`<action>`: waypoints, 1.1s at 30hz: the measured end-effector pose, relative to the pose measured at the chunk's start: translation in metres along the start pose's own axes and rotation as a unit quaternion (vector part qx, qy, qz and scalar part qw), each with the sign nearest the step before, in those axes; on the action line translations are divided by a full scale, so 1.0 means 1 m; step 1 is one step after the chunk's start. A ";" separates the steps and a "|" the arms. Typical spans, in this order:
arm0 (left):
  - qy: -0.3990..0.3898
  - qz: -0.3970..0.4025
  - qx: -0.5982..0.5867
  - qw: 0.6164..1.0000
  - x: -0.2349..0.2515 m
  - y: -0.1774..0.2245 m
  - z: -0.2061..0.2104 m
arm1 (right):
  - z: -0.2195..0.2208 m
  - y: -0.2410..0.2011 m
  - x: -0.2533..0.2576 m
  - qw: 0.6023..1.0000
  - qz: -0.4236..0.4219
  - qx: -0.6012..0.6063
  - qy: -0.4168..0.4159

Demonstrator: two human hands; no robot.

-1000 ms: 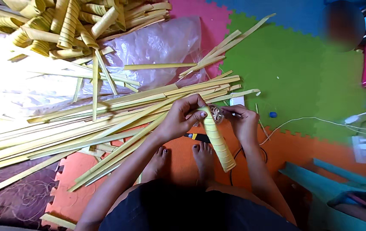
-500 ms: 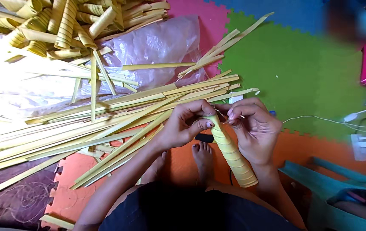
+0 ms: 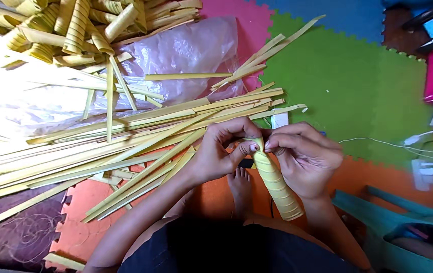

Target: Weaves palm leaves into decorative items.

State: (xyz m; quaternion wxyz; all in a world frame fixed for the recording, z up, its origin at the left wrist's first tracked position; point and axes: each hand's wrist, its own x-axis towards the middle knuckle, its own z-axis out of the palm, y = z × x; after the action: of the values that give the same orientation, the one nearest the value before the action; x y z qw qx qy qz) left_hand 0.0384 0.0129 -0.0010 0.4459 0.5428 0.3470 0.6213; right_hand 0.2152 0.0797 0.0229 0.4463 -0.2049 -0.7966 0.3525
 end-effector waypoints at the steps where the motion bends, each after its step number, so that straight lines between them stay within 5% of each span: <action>1: 0.002 -0.003 0.003 1.000 0.000 0.000 0.000 | -0.001 0.001 0.000 1.000 0.006 0.011 -0.006; 9: 0.001 -0.054 0.046 0.997 0.002 0.001 -0.003 | -0.006 0.014 0.006 0.993 0.069 0.079 -0.053; 13: -0.041 -0.159 0.259 0.952 0.002 -0.003 -0.036 | -0.001 0.039 -0.003 0.979 0.116 -0.104 -0.134; 16: 0.006 -0.152 0.325 0.933 -0.004 0.009 -0.084 | 0.014 0.057 -0.044 0.899 0.247 -0.274 -0.235; 18: 0.083 -0.148 0.271 0.947 -0.015 0.021 -0.113 | 0.028 0.069 -0.079 0.818 0.365 -0.302 -0.325; 21: 0.179 -0.129 0.165 0.961 -0.025 0.017 -0.131 | 0.047 0.098 -0.128 0.762 0.416 -0.302 -0.393; 31: 0.264 -0.155 0.063 0.950 -0.025 -0.001 -0.116 | 0.051 0.125 -0.151 0.772 0.352 -0.291 -0.441; 33: 0.245 -0.143 0.068 0.957 -0.025 0.000 -0.114 | 0.041 0.108 -0.144 0.824 0.332 -0.232 -0.396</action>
State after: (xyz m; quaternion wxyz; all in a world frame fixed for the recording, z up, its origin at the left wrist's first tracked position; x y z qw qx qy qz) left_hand -0.0738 -0.0039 -0.0299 0.3933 0.3479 0.5608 0.6401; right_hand 0.2562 0.0441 -0.1540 -0.1122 -0.3973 -0.8469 0.3353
